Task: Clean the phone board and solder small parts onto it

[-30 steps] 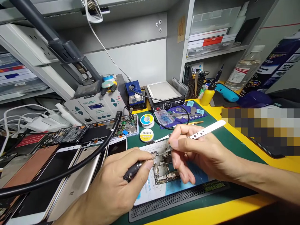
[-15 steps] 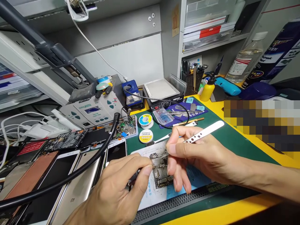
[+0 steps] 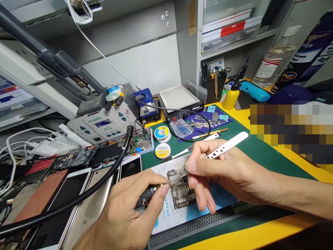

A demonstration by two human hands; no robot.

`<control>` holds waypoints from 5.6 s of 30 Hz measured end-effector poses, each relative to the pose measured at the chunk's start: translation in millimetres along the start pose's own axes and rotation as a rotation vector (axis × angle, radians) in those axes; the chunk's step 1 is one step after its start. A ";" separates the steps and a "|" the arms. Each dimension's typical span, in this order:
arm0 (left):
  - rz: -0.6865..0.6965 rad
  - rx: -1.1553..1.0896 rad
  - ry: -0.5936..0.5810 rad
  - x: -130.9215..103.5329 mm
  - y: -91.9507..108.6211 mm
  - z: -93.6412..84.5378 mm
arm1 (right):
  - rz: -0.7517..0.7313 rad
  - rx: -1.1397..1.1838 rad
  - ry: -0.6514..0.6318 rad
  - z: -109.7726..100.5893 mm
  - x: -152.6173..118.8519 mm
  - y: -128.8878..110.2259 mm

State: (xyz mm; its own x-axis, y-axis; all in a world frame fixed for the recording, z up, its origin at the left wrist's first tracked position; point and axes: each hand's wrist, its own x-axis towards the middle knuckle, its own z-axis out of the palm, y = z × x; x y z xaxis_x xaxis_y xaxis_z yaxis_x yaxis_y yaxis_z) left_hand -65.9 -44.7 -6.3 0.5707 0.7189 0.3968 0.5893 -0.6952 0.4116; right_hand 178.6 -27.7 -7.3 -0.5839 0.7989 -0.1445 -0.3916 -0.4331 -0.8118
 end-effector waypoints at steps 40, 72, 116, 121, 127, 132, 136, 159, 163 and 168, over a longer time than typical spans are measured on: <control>0.041 -0.008 -0.026 6.8 3.0 -1.6 | -0.025 0.013 0.085 7.3 -0.3 0.6; 0.049 -0.019 -0.013 3.9 1.6 -0.2 | -0.023 0.018 0.088 7.8 -2.5 0.7; 0.066 -0.055 -0.005 4.4 2.0 0.1 | -0.011 0.029 0.102 7.0 -3.6 0.1; 0.061 -0.059 0.000 5.0 1.1 0.6 | -0.004 0.015 0.109 7.4 -4.5 -1.2; 0.059 -0.059 0.007 6.0 2.1 0.5 | 0.003 0.002 0.113 6.8 -1.9 -2.6; 0.062 -0.059 0.008 6.4 3.5 -0.2 | 0.009 -0.022 0.117 7.0 -2.7 -2.0; 0.054 -0.049 0.030 6.8 4.4 0.7 | -0.010 -0.045 0.133 4.1 -4.4 -2.1; 0.043 0.029 0.037 6.0 5.0 -1.1 | -0.147 -0.469 0.169 -6.7 -6.0 -14.7; 0.043 0.053 0.045 5.7 3.6 -0.1 | -0.055 -0.451 0.094 -11.9 -4.1 -17.1; 0.071 0.052 0.054 7.3 4.1 -1.4 | -0.091 -0.422 0.056 -16.7 -1.0 -16.7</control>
State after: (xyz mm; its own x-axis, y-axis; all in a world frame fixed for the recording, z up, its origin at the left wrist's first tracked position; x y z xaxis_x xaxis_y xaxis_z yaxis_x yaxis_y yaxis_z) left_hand -60.2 -42.3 -0.6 0.5811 0.6657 0.4681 0.5783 -0.7425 0.3380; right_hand 197.6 -14.3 -3.1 -0.5163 0.8524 -0.0828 -0.1079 -0.1606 -0.9811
